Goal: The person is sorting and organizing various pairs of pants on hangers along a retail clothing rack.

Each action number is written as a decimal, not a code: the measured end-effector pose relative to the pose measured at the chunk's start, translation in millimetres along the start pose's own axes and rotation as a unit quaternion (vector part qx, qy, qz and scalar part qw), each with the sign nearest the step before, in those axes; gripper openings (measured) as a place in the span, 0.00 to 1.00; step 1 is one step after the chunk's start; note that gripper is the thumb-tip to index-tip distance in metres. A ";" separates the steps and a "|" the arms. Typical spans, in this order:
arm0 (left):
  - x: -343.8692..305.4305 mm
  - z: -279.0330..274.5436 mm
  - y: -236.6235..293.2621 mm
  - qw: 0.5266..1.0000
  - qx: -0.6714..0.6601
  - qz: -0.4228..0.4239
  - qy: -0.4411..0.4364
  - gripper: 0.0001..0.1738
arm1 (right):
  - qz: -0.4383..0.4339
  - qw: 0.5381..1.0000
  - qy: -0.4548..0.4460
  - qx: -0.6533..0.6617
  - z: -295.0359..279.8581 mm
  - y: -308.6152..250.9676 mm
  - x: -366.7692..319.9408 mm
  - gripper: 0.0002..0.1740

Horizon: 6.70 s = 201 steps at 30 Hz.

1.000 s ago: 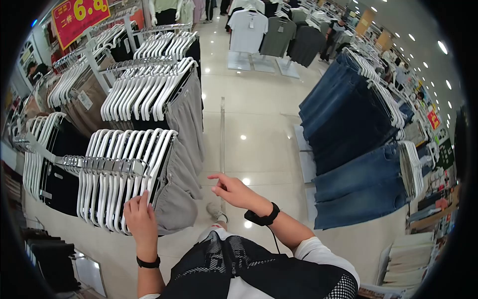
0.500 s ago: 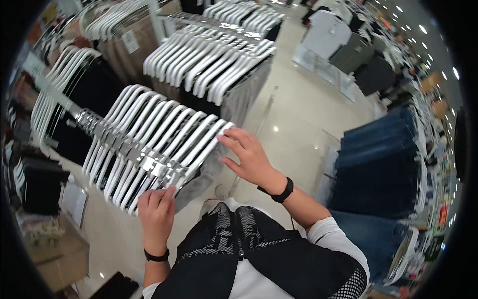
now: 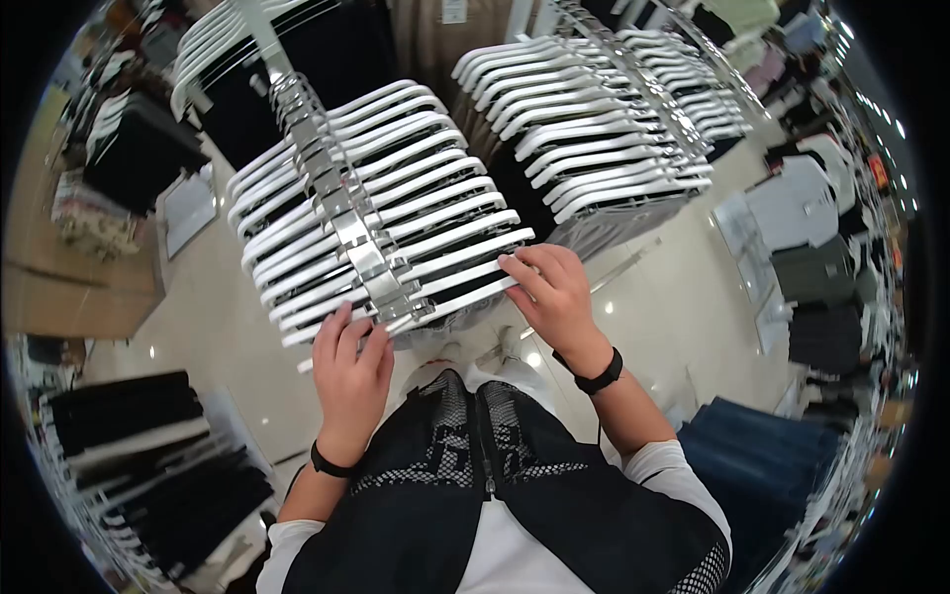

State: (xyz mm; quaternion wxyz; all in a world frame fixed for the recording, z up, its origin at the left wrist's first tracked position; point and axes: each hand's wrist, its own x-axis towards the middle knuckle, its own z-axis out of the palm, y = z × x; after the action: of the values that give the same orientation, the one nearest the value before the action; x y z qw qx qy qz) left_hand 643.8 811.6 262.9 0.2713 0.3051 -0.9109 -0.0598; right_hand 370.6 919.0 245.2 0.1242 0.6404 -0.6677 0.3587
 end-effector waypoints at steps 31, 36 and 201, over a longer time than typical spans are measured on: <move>-53.4 -0.6 136.5 0.926 0.079 -0.366 -0.038 0.10 | -0.319 0.875 -0.143 0.335 -6.0 77.5 20.9 0.14; -86.2 -7.5 147.0 0.906 0.051 -0.419 -0.026 0.12 | -0.346 0.846 -0.230 0.335 -11.9 54.2 32.8 0.16; -56.1 -34.6 69.3 0.970 0.085 -0.228 -0.009 0.18 | -0.111 0.934 -0.324 0.098 10.2 2.0 91.4 0.16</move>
State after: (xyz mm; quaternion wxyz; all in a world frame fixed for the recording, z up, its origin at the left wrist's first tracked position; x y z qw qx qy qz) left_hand 663.3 902.5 285.5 0.2154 0.5263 -0.8213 -0.0455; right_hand 358.2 842.4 294.5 -0.1234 0.8008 -0.5580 0.1795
